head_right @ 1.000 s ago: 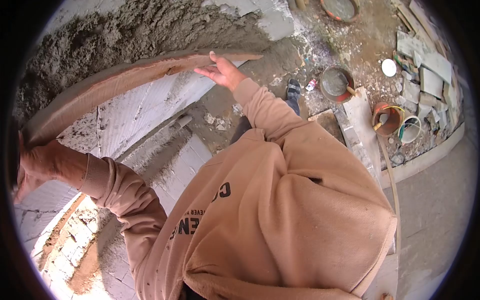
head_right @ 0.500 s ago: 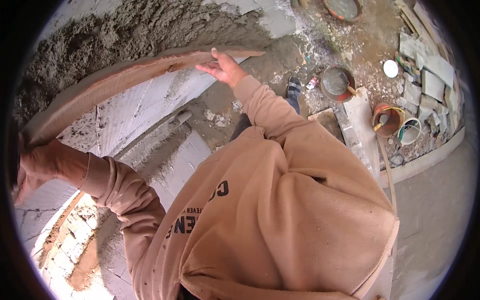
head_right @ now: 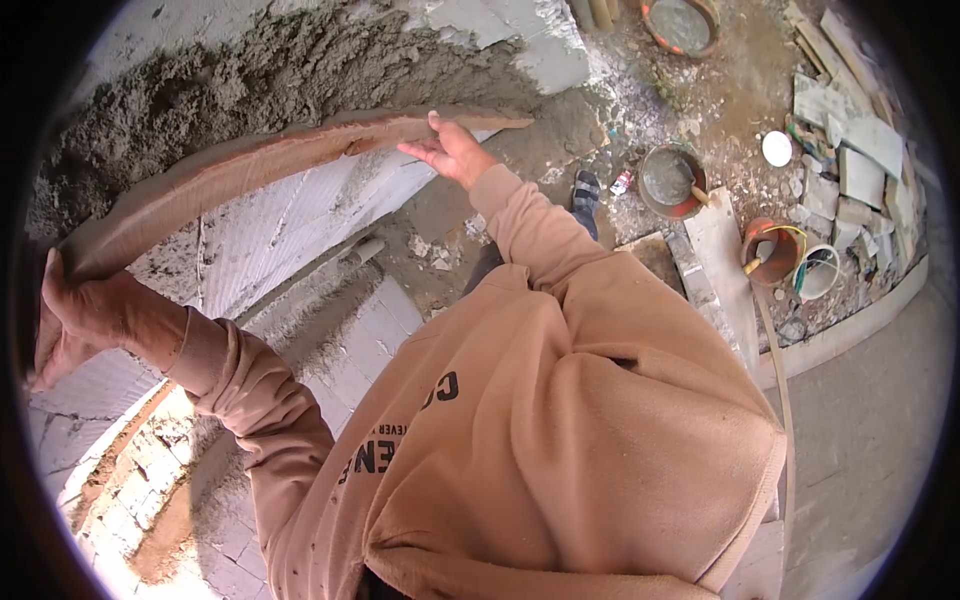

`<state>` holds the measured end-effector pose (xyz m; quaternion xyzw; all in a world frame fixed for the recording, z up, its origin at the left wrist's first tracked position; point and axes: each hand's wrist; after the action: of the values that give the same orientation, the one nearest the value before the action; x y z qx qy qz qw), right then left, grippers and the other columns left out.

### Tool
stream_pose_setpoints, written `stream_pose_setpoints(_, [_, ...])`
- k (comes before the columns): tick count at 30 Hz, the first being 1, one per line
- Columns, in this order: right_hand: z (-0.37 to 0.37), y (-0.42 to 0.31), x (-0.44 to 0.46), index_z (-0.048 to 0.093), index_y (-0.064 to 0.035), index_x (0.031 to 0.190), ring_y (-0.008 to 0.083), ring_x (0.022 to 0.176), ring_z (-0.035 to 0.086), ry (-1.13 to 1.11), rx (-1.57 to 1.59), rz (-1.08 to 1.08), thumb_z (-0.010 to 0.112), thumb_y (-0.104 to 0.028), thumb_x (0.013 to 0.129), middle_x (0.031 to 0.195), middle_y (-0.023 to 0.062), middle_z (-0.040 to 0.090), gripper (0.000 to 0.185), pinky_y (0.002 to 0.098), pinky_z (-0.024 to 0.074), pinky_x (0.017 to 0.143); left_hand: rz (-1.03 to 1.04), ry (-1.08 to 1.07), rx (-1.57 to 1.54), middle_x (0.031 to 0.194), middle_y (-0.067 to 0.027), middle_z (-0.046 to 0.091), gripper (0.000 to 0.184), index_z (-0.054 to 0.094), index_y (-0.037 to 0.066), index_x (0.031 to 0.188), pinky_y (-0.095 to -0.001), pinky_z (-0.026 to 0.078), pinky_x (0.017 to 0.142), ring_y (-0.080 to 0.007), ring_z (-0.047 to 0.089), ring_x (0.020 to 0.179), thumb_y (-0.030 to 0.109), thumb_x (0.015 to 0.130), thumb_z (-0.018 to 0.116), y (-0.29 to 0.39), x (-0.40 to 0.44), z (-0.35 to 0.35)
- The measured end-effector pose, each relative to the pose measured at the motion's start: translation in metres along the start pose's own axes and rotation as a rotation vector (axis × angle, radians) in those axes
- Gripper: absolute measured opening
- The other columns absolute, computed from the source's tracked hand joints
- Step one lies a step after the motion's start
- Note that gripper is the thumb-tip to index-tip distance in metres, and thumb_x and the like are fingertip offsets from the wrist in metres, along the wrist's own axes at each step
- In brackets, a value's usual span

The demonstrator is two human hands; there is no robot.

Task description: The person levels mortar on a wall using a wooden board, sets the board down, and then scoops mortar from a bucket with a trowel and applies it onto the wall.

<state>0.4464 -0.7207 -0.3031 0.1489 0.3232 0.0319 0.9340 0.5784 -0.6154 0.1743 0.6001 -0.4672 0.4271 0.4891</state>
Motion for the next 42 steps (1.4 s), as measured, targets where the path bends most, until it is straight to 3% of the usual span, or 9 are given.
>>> stream_pose_setpoints(5, [0.015,0.000,-0.017,0.024,0.0030,0.141,0.0502,0.135,0.032,0.038,0.076,0.015,0.050,-0.017,0.102,0.145,0.0348,0.020,0.050,0.0619,0.0452,0.106,-0.064,0.077,-0.100,0.114,-0.0225,0.047,0.093,0.019,0.018,0.129,-0.0522,0.064,0.069,-0.0324,0.063,0.086,-0.020,0.059,0.069,0.012,0.008,0.015])
stream_pose_setpoints(11, [-0.001,-0.006,-0.002,0.011,0.0050,0.145,0.0513,0.135,0.031,-0.079,-0.010,0.000,0.049,-0.019,0.103,0.147,0.0366,0.017,0.062,0.0619,0.0461,0.104,-0.016,0.030,-0.033,0.113,-0.0222,0.048,0.092,0.021,0.017,0.128,-0.0519,0.063,0.069,-0.0331,0.064,0.088,-0.021,0.059,0.068,0.002,-0.007,0.010])
stream_pose_setpoints(14, [0.011,-0.006,-0.012,0.018,0.0039,0.141,0.0503,0.133,0.032,0.032,-0.008,-0.010,0.051,-0.017,0.102,0.142,0.0353,0.023,0.056,0.0636,0.0452,0.105,-0.026,0.007,-0.061,0.112,-0.0224,0.049,0.090,0.022,0.017,0.126,-0.0517,0.064,0.068,-0.0340,0.065,0.083,-0.021,0.058,0.068,-0.003,0.013,0.004])
stream_pose_setpoints(18, [0.011,-0.008,-0.013,0.020,0.0037,0.140,0.0513,0.136,0.029,0.009,0.069,0.027,0.051,-0.016,0.102,0.143,0.0352,0.021,0.053,0.0639,0.0451,0.105,-0.110,0.074,-0.085,0.110,-0.0218,0.049,0.088,0.024,0.018,0.124,-0.0521,0.064,0.068,-0.0339,0.065,0.081,-0.021,0.059,0.068,0.012,0.007,0.018])
stream_pose_setpoints(21, [0.000,-0.009,-0.001,0.010,0.0078,0.144,0.0521,0.135,0.029,-0.075,0.000,0.005,0.050,-0.020,0.102,0.147,0.0371,0.015,0.064,0.0615,0.0461,0.105,-0.099,0.061,-0.048,0.110,-0.0202,0.049,0.087,0.025,0.018,0.124,-0.0517,0.063,0.068,-0.0323,0.064,0.082,-0.020,0.059,0.069,0.012,0.004,0.016])
stream_pose_setpoints(24, [0.006,-0.010,-0.006,0.014,0.0064,0.144,0.0508,0.135,0.030,0.017,-0.007,-0.005,0.049,-0.020,0.102,0.148,0.0347,0.015,0.061,0.0616,0.0467,0.105,-0.062,0.043,-0.030,0.110,-0.0191,0.049,0.086,0.025,0.018,0.123,-0.0510,0.063,0.068,-0.0309,0.064,0.083,-0.020,0.059,0.069,0.010,0.002,0.016])
stream_pose_setpoints(27, [0.013,-0.008,-0.016,0.014,0.0047,0.146,0.0499,0.136,0.030,-0.069,-0.080,-0.077,0.047,-0.018,0.103,0.150,0.0326,0.012,0.059,0.0614,0.0469,0.104,-0.085,0.030,-0.092,0.110,-0.0198,0.049,0.086,0.025,0.018,0.122,-0.0507,0.063,0.068,-0.0307,0.064,0.081,-0.021,0.059,0.069,0.014,0.015,0.018])
stream_pose_setpoints(35, [0.000,-0.016,0.004,0.010,0.0034,0.147,0.0499,0.136,0.029,-0.032,0.019,0.011,0.046,-0.015,0.103,0.150,0.0338,0.010,0.060,0.0619,0.0471,0.104,-0.091,0.047,-0.041,0.109,-0.0215,0.049,0.084,0.024,0.018,0.120,-0.0498,0.064,0.068,-0.0302,0.064,0.078,-0.021,0.060,0.068,0.012,-0.003,0.025])
stream_pose_setpoints(42, [0.028,-0.014,-0.031,0.010,0.0035,0.147,0.0512,0.136,0.029,0.022,0.001,-0.006,0.044,-0.017,0.104,0.149,0.0373,0.009,0.059,0.0617,0.0462,0.104,-0.202,-0.049,-0.238,0.098,-0.0157,0.061,0.056,0.046,0.010,0.107,-0.0477,0.062,0.072,-0.0276,0.067,0.079,-0.006,0.063,0.077,0.012,0.031,0.017])
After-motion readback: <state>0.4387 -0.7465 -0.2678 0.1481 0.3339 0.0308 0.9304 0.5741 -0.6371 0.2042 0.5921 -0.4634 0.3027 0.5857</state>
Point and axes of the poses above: each hand's wrist, its own x-axis towards the middle knuckle, its own z-axis out of the palm, y = z × x
